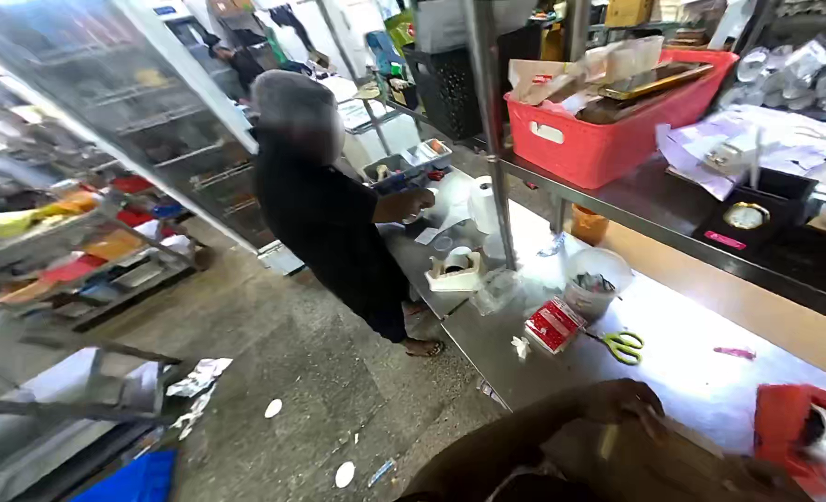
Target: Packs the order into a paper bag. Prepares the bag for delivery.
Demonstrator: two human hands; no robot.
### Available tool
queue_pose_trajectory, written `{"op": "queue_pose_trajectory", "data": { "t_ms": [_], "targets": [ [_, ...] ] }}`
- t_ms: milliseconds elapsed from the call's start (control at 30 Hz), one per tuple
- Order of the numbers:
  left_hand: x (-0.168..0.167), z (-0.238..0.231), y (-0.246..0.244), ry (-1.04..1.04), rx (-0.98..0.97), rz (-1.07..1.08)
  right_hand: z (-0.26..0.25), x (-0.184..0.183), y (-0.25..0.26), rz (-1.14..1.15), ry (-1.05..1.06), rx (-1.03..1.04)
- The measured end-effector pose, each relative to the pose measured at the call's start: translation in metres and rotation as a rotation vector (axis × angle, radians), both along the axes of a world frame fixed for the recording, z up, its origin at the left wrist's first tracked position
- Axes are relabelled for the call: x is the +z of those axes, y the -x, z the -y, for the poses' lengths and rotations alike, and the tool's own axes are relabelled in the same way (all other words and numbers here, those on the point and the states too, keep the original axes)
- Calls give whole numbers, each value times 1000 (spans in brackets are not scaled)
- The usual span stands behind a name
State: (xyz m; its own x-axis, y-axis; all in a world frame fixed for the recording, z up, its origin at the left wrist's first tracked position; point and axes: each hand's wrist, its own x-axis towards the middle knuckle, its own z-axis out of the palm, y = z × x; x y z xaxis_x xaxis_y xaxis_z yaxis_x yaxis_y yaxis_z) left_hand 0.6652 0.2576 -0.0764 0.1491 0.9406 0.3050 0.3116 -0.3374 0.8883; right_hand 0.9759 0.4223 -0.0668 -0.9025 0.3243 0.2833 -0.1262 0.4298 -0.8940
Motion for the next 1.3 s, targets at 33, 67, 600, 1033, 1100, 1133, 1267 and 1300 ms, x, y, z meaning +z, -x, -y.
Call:
{"op": "queue_pose_trajectory", "data": {
  "t_ms": [33,67,600,1033,1100,1133,1267,1300],
  "targets": [
    [11,12,3,82,36,-58,-2,-6,-7,34,-122,-3],
    [20,22,2,178,79,-114,0,-7,-16,84,-251,-52],
    [-33,29,-82,767,570,91,42,-36,-56,114,257,-585],
    [-45,47,-73,580,515,306,26,-53,-29,142,361,-676],
    [-41,51,-74,507,532,538,5,-44,-34,38,350,-879],
    [-41,54,-73,491,544,618,-10,-45,-36,46,318,-1020],
    [-44,70,-72,529,594,753,-64,-56,-33,351,481,-1240],
    [-44,72,-73,533,598,767,-73,-60,-29,380,565,-1189]
  ]
}}
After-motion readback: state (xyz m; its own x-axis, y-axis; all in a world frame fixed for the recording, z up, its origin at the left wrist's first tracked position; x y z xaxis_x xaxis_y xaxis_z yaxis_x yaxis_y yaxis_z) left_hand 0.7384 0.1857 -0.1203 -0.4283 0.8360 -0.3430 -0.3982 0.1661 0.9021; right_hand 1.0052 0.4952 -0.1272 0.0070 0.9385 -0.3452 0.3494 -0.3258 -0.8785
